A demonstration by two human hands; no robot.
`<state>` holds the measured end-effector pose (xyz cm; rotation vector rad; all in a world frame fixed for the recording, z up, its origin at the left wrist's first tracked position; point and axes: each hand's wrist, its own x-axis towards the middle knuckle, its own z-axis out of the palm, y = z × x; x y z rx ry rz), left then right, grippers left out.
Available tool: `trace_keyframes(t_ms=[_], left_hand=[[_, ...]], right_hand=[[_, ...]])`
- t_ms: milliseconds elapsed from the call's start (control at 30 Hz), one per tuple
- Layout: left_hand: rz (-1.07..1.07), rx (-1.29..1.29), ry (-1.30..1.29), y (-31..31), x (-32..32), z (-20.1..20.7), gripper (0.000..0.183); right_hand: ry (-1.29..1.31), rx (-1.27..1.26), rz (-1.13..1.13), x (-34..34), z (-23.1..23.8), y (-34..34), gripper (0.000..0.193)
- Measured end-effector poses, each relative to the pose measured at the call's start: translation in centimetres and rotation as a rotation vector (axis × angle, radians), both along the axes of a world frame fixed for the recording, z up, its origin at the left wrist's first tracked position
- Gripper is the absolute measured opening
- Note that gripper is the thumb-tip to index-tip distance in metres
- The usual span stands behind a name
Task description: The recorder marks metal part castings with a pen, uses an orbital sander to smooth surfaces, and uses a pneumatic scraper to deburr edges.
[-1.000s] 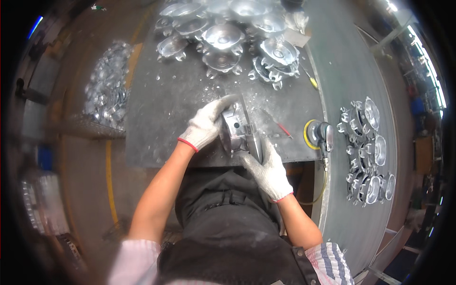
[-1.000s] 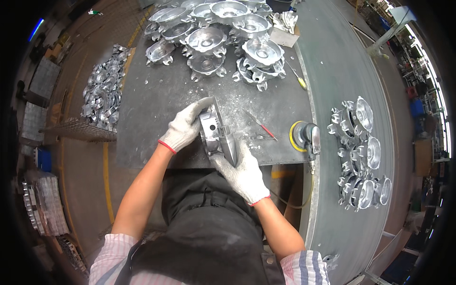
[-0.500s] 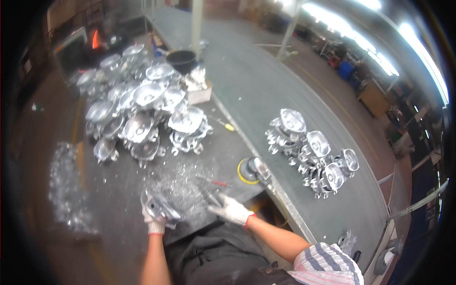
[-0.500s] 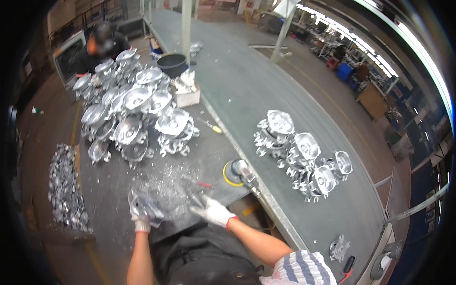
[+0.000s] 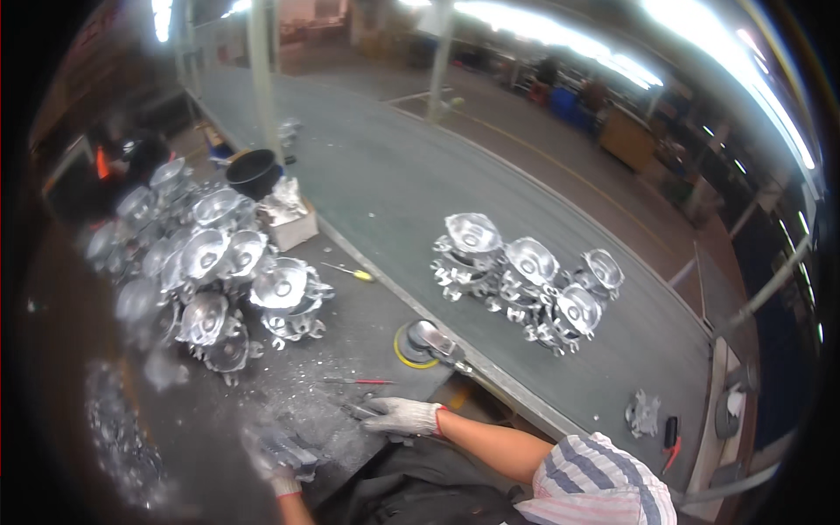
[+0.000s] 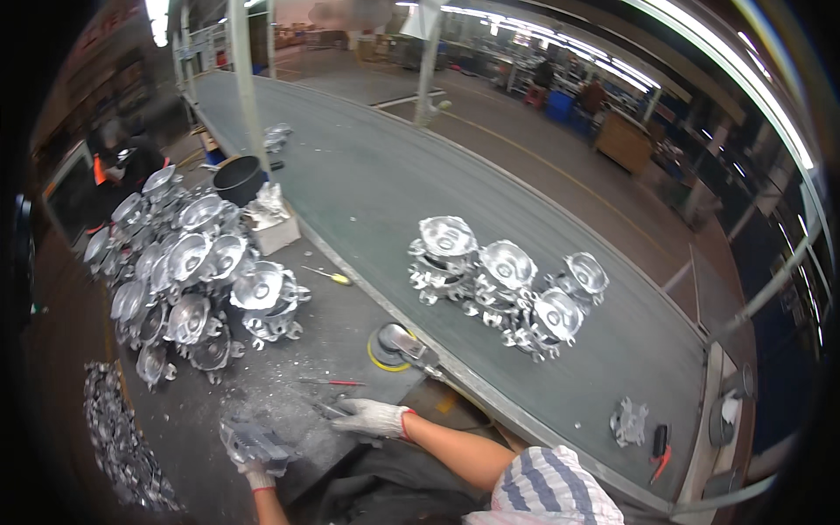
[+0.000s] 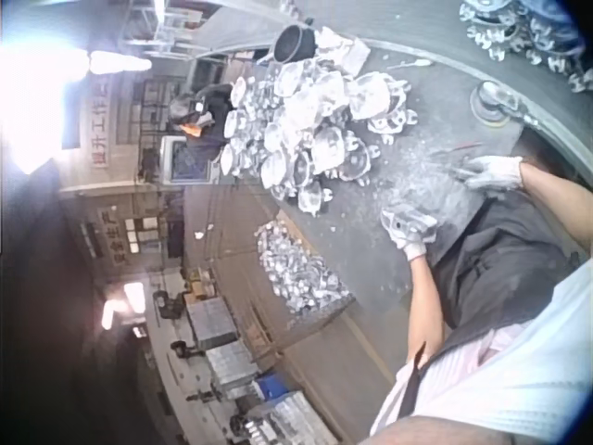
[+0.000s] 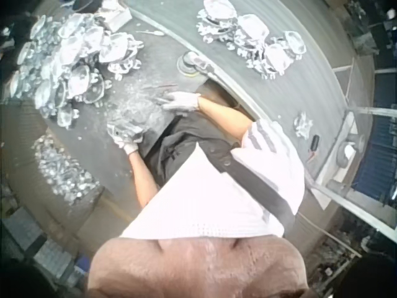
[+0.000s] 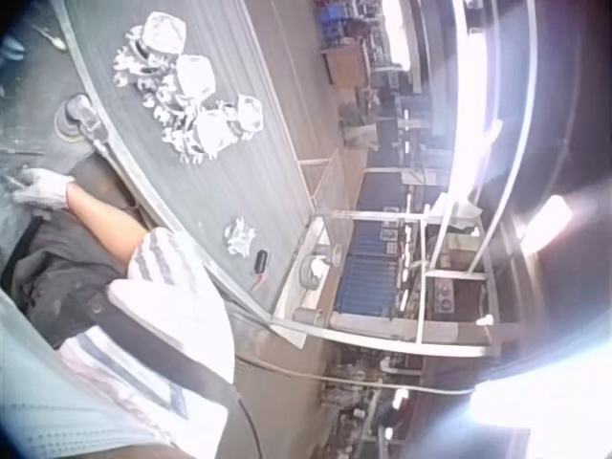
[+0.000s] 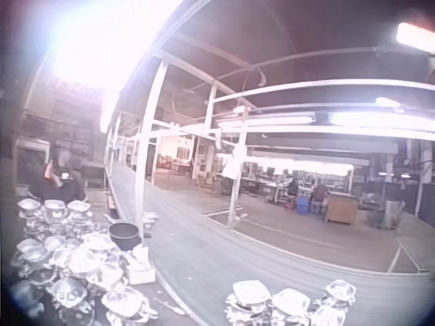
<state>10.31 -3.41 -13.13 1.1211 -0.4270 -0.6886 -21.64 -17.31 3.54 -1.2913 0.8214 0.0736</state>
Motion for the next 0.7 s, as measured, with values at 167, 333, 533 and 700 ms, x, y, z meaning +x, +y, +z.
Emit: trace_keyframes(t_ms=[167, 333, 533, 700], left_hand=[[-0.010, -0.021, -0.383, -1.1, -0.6, -1.4, 0.055], [0.143, 0.064, -0.571, 2.0, 0.0, -1.8, 0.055], [0.014, 0.349, -0.071, -0.9, -7.3, 10.1, 0.045], [0.031, 0.310, -0.243, 0.5, -5.2, 4.6, 0.075]], right_hand=[[-0.042, 0.050, -0.065, -0.5, 0.6, -0.4, 0.064], [-0.081, 0.141, -0.036, 0.5, -1.2, -0.5, 0.070], [-0.008, 0.190, -0.192, -1.5, 1.3, -0.1, 0.035], [0.006, 0.217, -0.163, 0.1, 2.1, -0.1, 0.034]])
